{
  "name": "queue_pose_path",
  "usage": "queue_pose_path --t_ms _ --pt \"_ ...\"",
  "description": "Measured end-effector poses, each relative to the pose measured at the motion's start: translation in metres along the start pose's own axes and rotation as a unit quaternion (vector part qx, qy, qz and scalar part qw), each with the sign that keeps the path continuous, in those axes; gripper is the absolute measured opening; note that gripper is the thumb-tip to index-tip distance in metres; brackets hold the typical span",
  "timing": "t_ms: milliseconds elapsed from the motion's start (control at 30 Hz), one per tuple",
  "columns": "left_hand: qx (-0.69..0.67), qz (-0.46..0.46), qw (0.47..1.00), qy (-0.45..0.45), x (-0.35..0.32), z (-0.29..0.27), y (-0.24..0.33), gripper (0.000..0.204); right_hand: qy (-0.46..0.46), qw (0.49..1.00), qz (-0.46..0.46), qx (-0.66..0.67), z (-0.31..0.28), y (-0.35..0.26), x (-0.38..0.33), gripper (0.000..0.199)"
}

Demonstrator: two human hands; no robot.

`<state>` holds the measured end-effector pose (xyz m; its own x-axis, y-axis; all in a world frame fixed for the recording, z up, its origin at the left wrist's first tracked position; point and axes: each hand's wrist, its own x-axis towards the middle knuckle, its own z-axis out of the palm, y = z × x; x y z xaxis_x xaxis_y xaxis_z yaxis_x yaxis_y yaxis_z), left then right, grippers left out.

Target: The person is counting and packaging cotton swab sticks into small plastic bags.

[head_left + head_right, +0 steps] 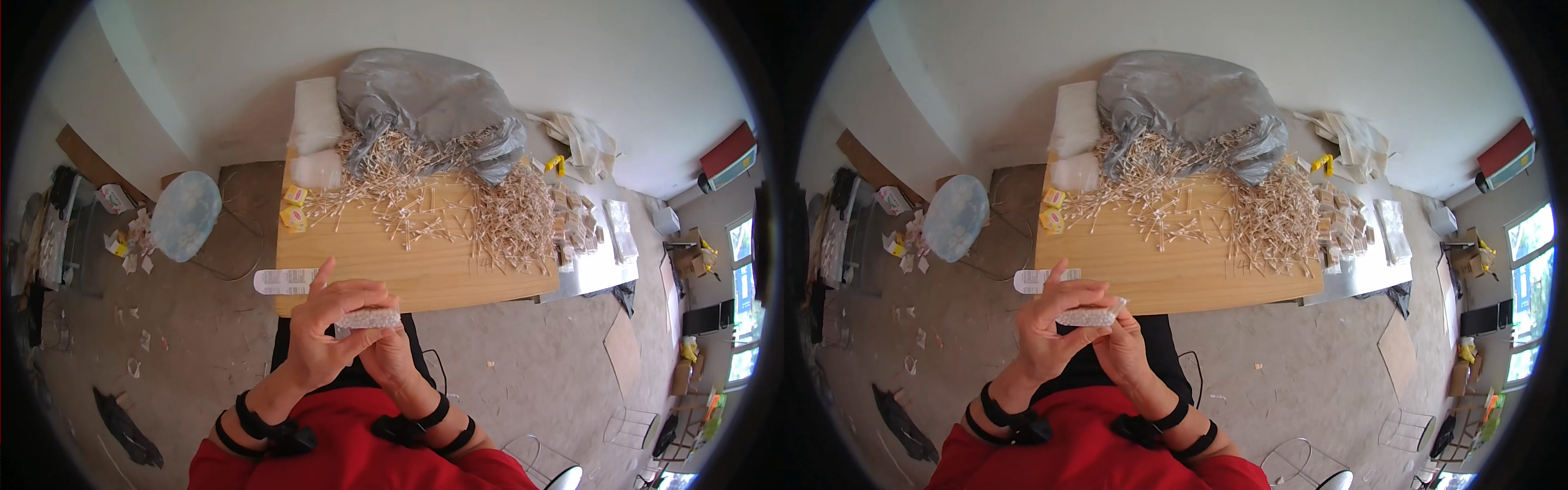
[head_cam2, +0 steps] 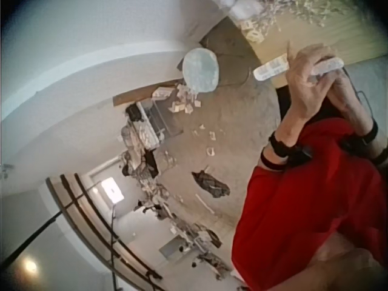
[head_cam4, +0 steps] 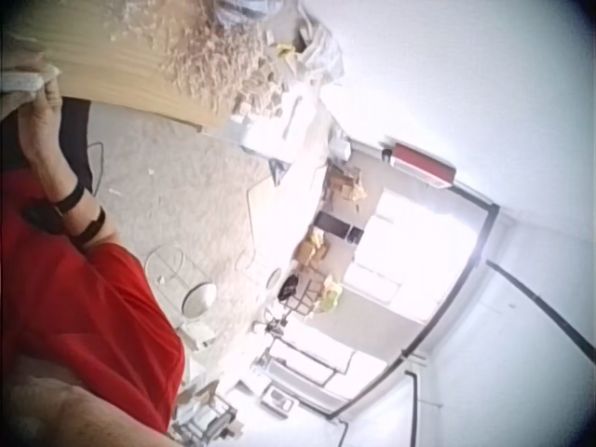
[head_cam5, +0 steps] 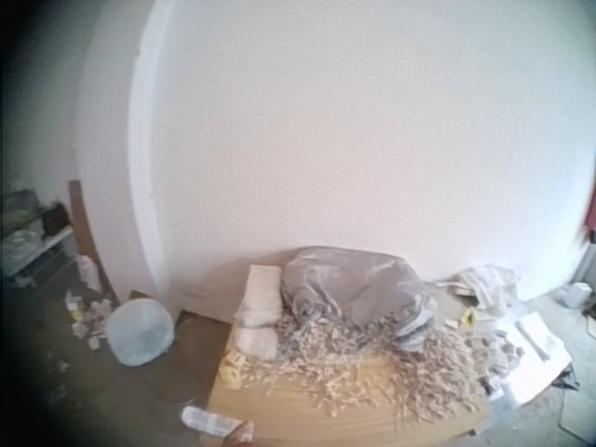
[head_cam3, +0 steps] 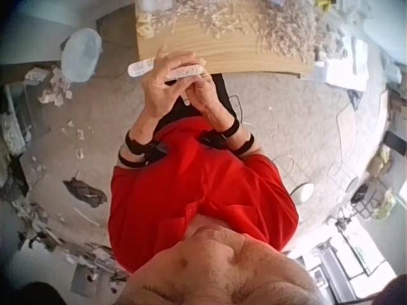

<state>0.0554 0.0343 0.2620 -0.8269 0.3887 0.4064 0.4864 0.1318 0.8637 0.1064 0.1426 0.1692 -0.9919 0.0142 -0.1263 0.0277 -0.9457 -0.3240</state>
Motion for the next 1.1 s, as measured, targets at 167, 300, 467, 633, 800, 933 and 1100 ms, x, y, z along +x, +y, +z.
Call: queue_pose_path --t_ms 167,300,467,633,800,933,1100 --pt "-0.072 -0.053 0.996 0.019 0.000 0.004 -0.002 0.025 -0.021 0.999 -0.010 -0.036 -0.006 0.003 0.000 0.026" --pt "-0.023 -0.001 1.000 -0.014 -0.001 0.000 -0.008 0.023 -0.013 0.999 0.031 0.017 -0.008 0.005 0.000 0.025" --pt "0.005 0.006 1.000 -0.018 0.000 -0.006 -0.007 0.021 -0.028 0.999 0.041 -0.007 -0.011 0.009 -0.001 0.025" --pt "-0.014 0.000 1.000 0.002 0.000 -0.006 -0.007 0.021 -0.038 0.998 0.025 -0.043 -0.008 0.010 0.000 0.027" --pt "0.012 0.026 1.000 -0.006 -0.002 -0.006 -0.009 0.020 -0.052 0.997 0.023 -0.045 -0.005 0.009 -0.001 0.034" --pt "0.015 0.030 0.999 -0.022 -0.003 -0.010 -0.007 0.019 -0.034 0.995 0.042 -0.090 0.001 0.007 -0.003 0.034" --pt "0.005 0.021 1.000 -0.014 -0.001 -0.010 -0.005 0.021 -0.019 0.997 0.047 -0.050 -0.007 0.006 -0.002 0.027"
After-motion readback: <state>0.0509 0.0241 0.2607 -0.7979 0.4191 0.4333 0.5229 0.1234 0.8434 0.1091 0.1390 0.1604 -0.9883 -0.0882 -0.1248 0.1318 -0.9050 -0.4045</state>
